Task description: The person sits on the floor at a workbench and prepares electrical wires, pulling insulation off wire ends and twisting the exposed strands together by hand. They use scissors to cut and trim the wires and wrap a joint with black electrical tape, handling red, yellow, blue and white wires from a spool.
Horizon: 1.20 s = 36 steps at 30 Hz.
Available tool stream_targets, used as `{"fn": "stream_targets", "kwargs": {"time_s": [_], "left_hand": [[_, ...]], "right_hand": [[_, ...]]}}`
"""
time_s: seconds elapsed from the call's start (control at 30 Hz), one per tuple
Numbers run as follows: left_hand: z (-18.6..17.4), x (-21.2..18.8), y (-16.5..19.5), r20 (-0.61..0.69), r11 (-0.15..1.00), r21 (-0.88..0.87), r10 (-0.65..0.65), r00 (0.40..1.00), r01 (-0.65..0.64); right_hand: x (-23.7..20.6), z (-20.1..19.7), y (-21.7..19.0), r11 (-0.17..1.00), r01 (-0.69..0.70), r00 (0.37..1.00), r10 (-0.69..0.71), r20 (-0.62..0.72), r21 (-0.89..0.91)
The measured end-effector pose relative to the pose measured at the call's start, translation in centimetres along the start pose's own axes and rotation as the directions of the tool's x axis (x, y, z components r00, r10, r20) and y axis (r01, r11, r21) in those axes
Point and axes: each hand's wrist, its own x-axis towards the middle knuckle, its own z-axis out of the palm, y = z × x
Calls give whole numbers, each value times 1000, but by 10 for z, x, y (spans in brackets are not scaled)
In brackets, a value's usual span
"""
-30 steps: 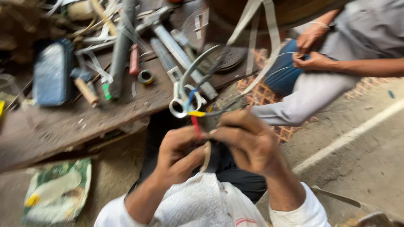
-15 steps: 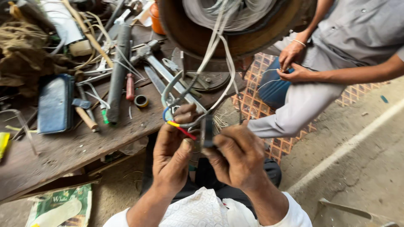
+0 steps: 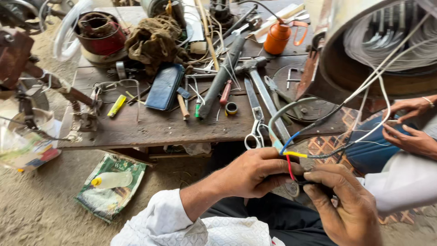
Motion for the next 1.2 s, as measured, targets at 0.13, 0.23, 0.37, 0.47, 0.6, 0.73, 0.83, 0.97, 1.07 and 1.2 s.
{"fn": "stream_targets", "kwargs": {"time_s": [0.13, 0.23, 0.37, 0.47, 0.6, 0.73, 0.83, 0.97, 1.07, 1.2], "left_hand": [[0, 2, -2, 12, 984, 164, 70, 997, -71], [6, -2, -2, -15, 991, 99, 95, 995, -93], [26, -14, -4, 100, 770, -557, -310, 945, 312], [43, -20, -11, 248, 312, -856, -449, 858, 411], [54, -18, -19, 198, 340, -852, -496, 845, 399], [54, -4, -13, 79, 382, -870, -515, 853, 311], [53, 7, 1, -39, 416, -890, -474, 880, 185], [50, 11, 21, -158, 427, -904, -374, 914, 19], [37, 9, 20, -131, 565, -825, -236, 963, 27], [14, 3, 5, -40, 884, -465, -78, 996, 51]], "right_hand": [[-6, -1, 15, 996, 19, 1000, -20, -6, -87], [-9, 1, 25, 995, 39, 999, -41, -20, -91], [-17, 4, 35, 988, 41, 998, -46, -36, -149], [-23, 9, 43, 988, 46, 996, -57, -70, -151], [-22, 8, 52, 999, -4, 1000, 6, 26, -51], [-27, 22, 38, 979, -48, 979, 7, -204, -200], [-26, 30, 25, 950, -46, 963, -41, -267, -310], [-15, 34, 18, 879, -6, 963, -123, -238, -477], [-9, 32, 16, 867, -53, 975, -63, -215, -496], [-13, 28, 10, 961, -71, 973, 9, -230, -266]]}}
